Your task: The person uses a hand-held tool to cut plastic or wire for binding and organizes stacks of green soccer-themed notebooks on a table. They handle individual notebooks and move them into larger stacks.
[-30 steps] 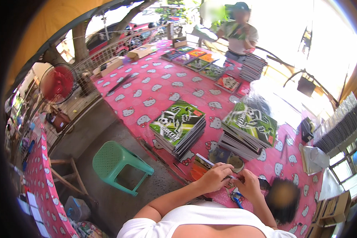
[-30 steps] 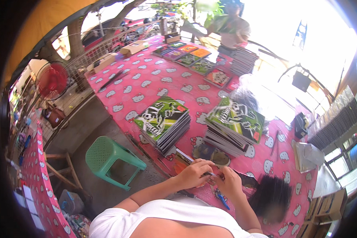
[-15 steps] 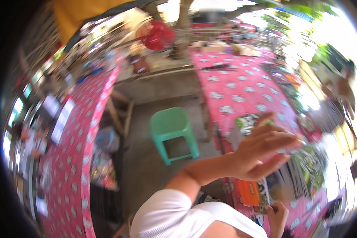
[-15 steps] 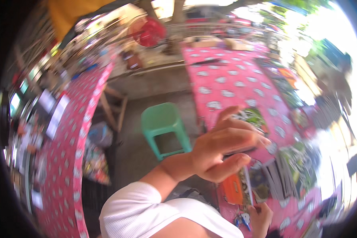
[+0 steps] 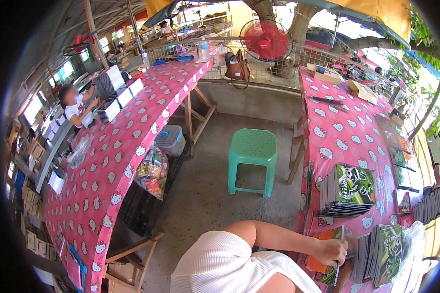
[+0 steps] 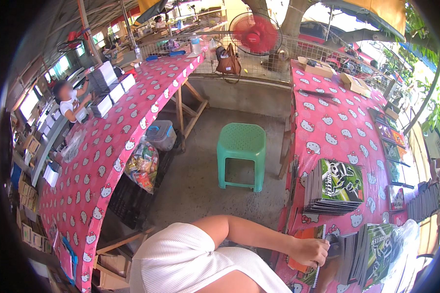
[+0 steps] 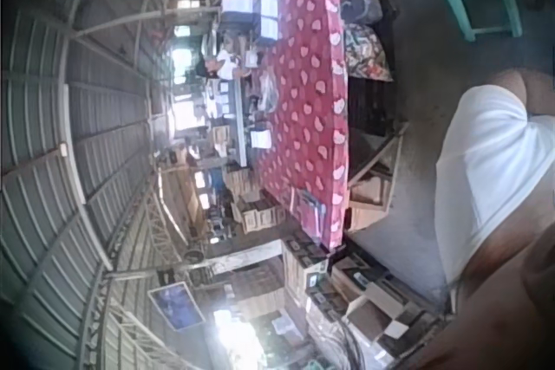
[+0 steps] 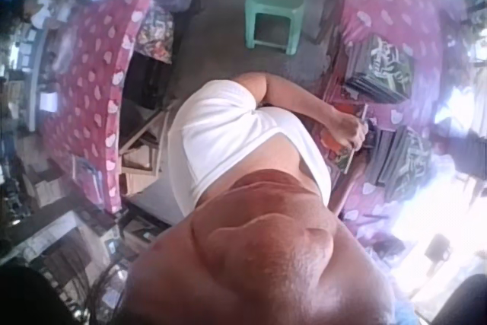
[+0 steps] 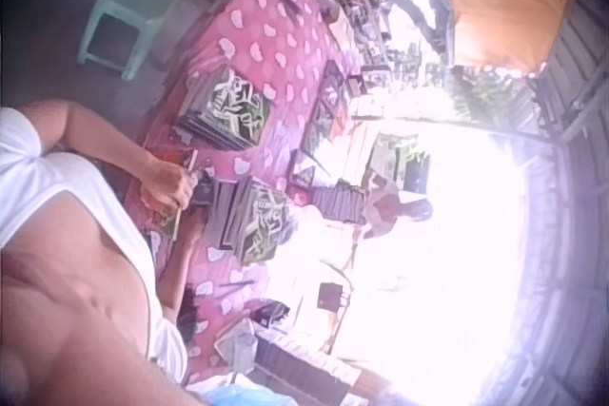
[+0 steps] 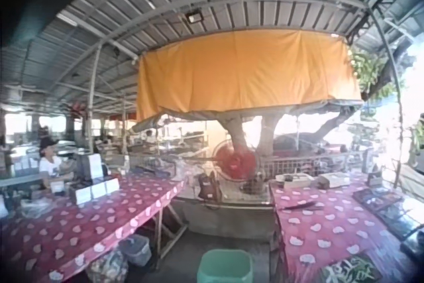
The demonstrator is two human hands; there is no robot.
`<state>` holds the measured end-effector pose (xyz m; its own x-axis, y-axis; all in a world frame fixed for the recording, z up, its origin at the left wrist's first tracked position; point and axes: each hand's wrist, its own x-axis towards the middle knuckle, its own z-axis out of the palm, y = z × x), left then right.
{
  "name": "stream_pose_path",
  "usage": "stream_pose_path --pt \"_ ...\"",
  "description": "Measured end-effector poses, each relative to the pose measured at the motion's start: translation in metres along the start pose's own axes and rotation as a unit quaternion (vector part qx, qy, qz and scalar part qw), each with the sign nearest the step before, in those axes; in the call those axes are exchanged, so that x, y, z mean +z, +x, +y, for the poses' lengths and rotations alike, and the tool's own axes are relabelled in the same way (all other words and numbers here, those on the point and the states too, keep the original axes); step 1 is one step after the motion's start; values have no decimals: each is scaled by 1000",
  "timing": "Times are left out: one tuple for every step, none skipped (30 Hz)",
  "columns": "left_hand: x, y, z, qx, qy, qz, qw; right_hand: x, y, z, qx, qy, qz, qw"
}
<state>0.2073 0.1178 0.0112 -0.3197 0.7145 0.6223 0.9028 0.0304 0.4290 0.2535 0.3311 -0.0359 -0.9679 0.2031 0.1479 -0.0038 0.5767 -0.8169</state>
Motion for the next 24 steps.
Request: stream_pose_path --pt "-1 -1 1 -7 -31 4 999 0 0 6 0 9 6 1000" --pt "-1 -1 3 -14 -26 21 999 -3 0 14 -2 19 12 1000" --pt "-1 0 6 -20 -21 38 999 -9 1 23 -3 35 24 999" --pt "-3 -2 9 -32 -12 59 998 -16 5 34 -11 59 30 998" --pt "-3 -1 12 -36 -14 64 997 -29 9 46 -16 90 50 995" --pt "-3 -1 13 -42 -14 70 997 -42 13 57 -22 125 69 989" --pt "-2 0 14 -48 -15 78 996 -49 13 52 -27 110 62 992" --pt "1 0 12 -45 -20 87 995 -55 6 37 -29 83 45 995" --pt "5 0 10 -41 -26 95 994 -55 2 25 -33 65 36 997" --pt "3 -1 12 -39 -33 97 994 -53 -2 15 -35 46 25 998" --pt "1 1 14 -50 -38 90 994 -57 -5 9 -36 38 19 998" --pt "-3 3 15 -61 -44 83 994 -56 -4 4 -37 30 15 999" --pt "-6 5 18 -71 -50 77 993 -58 -3 0 -42 25 12 999" --pt "-4 4 16 -69 -49 86 993 -60 -3 -3 -43 22 12 999" --pt "1 4 13 -66 -49 94 992 -59 -6 -7 -45 20 10 999" --pt "1 2 14 -67 -50 98 992 -58 -8 -7 -45 23 4 999" --pt "1 3 14 -74 -51 89 992 -54 -7 -10 -45 21 1 999" --pt "0 6 14 -80 -52 79 992 -52 -6 -11 -43 20 -4 999" --pt "-1 10 13 -80 -53 75 993 -51 -1 -15 -46 15 -5 999" --pt "-1 9 12 -94 -61 62 992 -47 -4 -14 -47 14 -6 999" --pt "0 6 9 -107 -69 50 991 -42 -8 -16 -46 21 -6 999" --pt "-3 3 11 -126 -76 37 988 -38 -11 -14 -44 27 -11 999" --pt "-7 4 12 -116 -47 29 992 -36 -10 -15 -43 26 -13 999" --pt "-13 8 11 -106 -17 21 994 -38 -8 -14 -43 30 -17 998"
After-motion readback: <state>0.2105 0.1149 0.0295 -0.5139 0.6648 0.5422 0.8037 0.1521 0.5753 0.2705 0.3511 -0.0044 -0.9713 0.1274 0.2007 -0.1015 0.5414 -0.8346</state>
